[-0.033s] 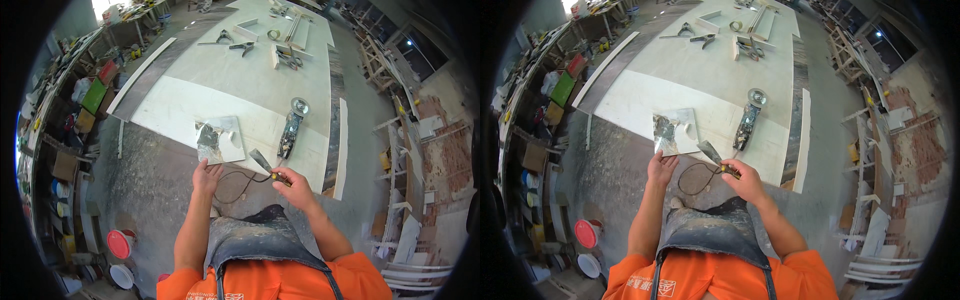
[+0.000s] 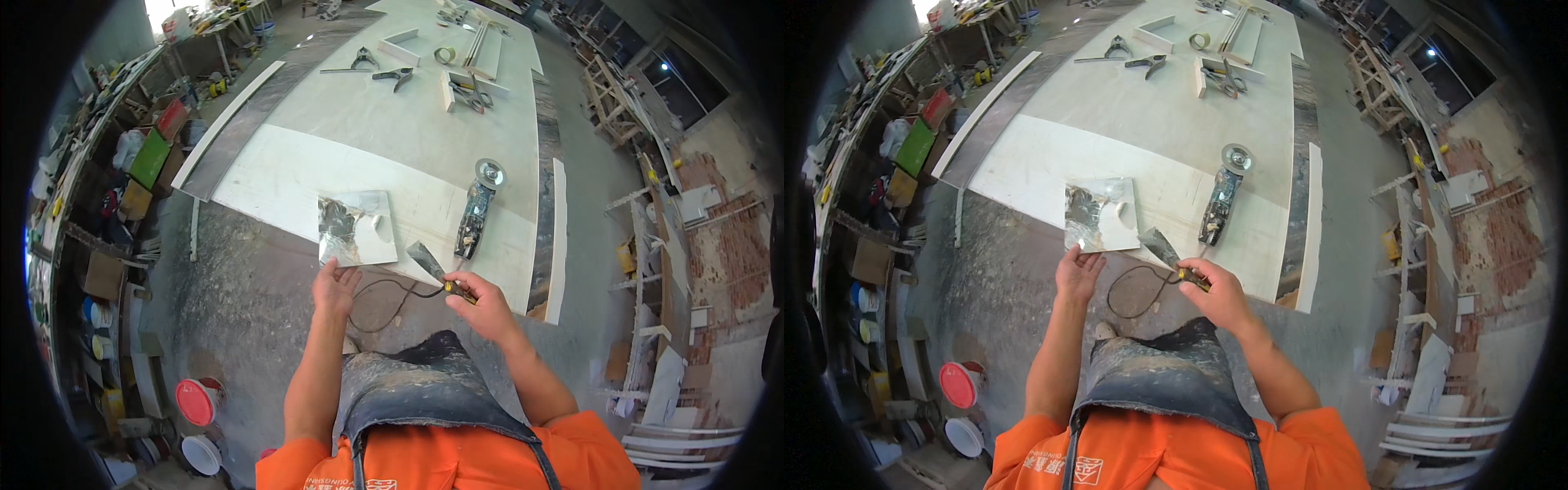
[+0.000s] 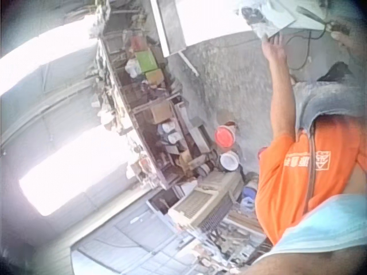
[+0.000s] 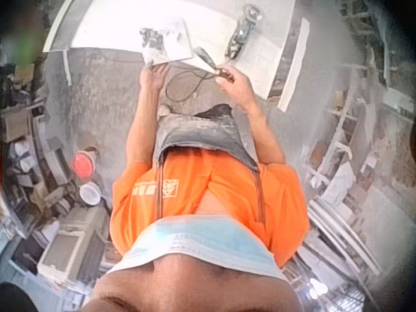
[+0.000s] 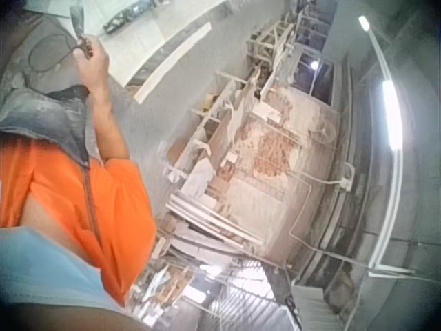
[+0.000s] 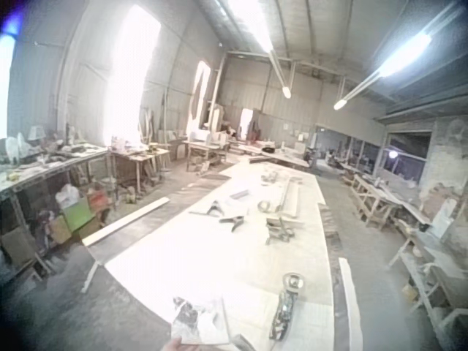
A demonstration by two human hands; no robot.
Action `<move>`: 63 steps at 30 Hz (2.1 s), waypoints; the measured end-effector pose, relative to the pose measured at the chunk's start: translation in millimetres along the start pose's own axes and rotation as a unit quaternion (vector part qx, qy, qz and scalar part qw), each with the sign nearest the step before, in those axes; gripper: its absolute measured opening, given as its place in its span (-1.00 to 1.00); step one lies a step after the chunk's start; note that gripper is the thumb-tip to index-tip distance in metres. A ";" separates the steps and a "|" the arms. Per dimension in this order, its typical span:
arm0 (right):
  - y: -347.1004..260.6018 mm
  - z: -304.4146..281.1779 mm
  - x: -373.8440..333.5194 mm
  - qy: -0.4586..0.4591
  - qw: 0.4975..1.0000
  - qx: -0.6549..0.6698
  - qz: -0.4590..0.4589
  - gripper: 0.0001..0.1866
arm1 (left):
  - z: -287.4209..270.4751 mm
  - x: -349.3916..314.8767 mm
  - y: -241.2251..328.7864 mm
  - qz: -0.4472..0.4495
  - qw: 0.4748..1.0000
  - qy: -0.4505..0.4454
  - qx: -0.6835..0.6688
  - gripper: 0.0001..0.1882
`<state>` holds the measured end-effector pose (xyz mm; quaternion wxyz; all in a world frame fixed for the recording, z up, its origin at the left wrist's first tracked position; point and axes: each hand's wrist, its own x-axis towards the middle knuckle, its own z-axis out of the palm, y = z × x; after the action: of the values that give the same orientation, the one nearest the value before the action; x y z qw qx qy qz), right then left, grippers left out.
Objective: The person grinds the edges of a large stone tile with an angle grinder, then positions a white trim strip along the tile edge. The person applies adhesive with a putty knife to the trim strip and presses it onto the stone tile edge.
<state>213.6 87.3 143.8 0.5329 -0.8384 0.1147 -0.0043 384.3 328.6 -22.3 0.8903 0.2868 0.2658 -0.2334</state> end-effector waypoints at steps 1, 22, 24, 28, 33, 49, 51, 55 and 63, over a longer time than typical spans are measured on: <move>-1.0 5.5 3.2 0.022 0.999 -0.022 -0.040 -0.64 | 3.6 4.2 8.4 0.002 1.000 0.022 0.012 -0.50; -192.8 166.9 166.7 -0.079 0.973 -0.009 -0.219 -0.63 | -18.7 -114.0 366.5 0.263 0.933 -0.235 -0.076 -0.39; -231.8 217.2 189.7 -0.105 0.958 -0.041 -0.265 -0.60 | -44.8 -108.9 409.3 0.296 0.931 -0.201 -0.072 -0.39; -308.8 338.8 226.6 -0.149 0.939 -0.101 -0.294 -0.59 | -108.5 -103.3 493.0 0.310 0.934 -0.170 -0.050 -0.38; -376.0 469.2 266.6 -0.173 0.930 -0.139 -0.294 -0.57 | -149.0 -99.0 603.3 0.350 0.924 -0.156 0.013 -0.41; -393.4 621.7 489.4 -0.107 0.968 -0.131 -0.184 -0.65 | -175.3 43.6 878.2 0.293 0.932 -0.210 0.046 -0.37; -377.6 631.6 534.1 -0.050 0.990 0.028 -0.127 -0.64 | -153.9 71.2 916.6 0.288 0.936 -0.193 0.059 -0.35; -398.0 620.6 579.7 -0.012 0.957 0.291 0.000 -0.57 | -84.2 148.3 971.2 0.190 0.958 -0.193 0.095 -0.34; -406.3 559.0 557.8 0.257 0.858 0.439 0.076 -0.52 | 101.1 341.7 912.2 -0.151 0.925 -0.300 0.178 -0.43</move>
<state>905.4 641.2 201.5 0.7958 -0.4756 0.2969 -0.2289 1193.0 837.1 193.1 0.8170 0.3134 -0.0199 -0.4836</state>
